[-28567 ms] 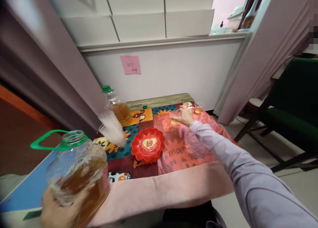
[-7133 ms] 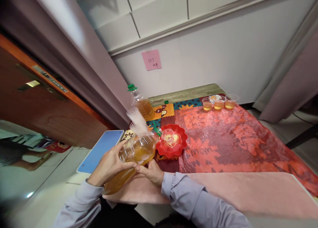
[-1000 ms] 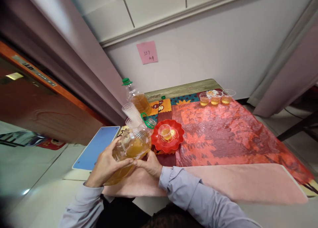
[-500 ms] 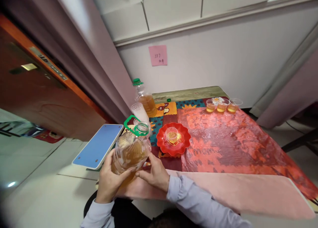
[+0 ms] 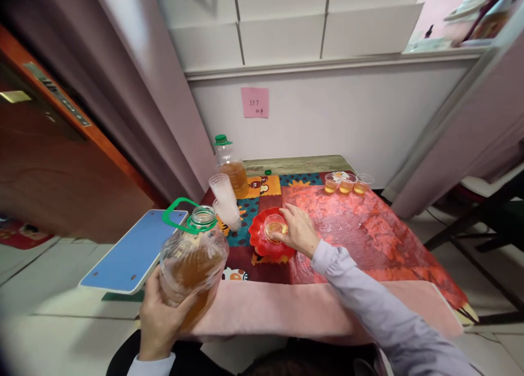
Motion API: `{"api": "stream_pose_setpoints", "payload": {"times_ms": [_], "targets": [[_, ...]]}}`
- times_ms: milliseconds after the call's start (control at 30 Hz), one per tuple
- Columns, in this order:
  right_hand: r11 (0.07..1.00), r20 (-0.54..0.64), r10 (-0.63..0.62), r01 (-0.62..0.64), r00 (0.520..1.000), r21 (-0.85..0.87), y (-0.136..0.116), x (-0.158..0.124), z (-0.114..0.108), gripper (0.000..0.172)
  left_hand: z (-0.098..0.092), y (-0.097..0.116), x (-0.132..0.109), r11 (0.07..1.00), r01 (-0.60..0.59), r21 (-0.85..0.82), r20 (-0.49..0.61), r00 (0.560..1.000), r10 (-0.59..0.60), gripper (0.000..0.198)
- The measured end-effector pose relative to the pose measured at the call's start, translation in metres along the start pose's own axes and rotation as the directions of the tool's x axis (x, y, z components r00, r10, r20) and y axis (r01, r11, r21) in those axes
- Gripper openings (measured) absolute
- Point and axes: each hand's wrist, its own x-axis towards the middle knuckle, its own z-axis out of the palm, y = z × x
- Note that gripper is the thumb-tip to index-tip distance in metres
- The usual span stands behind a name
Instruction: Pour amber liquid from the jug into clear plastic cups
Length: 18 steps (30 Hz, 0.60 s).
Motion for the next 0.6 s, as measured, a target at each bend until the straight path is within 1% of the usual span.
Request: {"api": "stream_pose_setpoints", "payload": {"times_ms": [33,67,100,167,267,400,500,600], "targets": [[0.999,0.043,0.018,-0.017,0.999,-0.034,0.001,0.005,0.003,0.080,0.000,0.000,-0.001,1.000,0.013,0.002,-0.004,1.000,-0.013,0.116],[0.998,0.088,0.037,-0.032,0.995,-0.062,0.000,0.009,0.006,0.083,0.000,0.001,-0.001,1.000,0.029,0.005,-0.003,1.000,-0.029,0.117],[0.996,0.130,0.052,-0.042,0.990,-0.085,-0.002,0.012,0.009,0.083,0.000,0.002,-0.001,0.999,0.045,0.010,-0.002,0.999,-0.045,0.118],[0.991,0.183,0.071,-0.048,0.981,-0.125,-0.010,0.016,0.010,0.077,0.000,0.003,-0.001,0.998,0.061,0.017,-0.004,0.998,-0.061,0.120],[0.983,0.202,0.080,-0.044,0.976,-0.179,-0.020,0.020,0.004,0.071,0.000,0.001,0.000,0.998,0.052,0.019,-0.016,0.999,-0.052,0.121],[0.975,0.238,0.074,-0.020,0.968,-0.220,-0.026,0.027,-0.003,0.077,0.001,-0.001,0.001,0.999,0.045,0.022,-0.021,0.999,-0.044,0.121],[0.971,0.293,0.081,-0.009,0.953,-0.239,-0.026,0.031,-0.005,0.068,0.002,0.004,0.001,0.996,0.063,0.056,-0.012,0.998,-0.062,0.122],[0.970,0.314,0.098,-0.019,0.945,-0.244,-0.026,0.033,-0.004,0.057,0.001,0.013,0.002,0.992,0.083,0.095,-0.016,0.997,-0.082,0.123]]}}
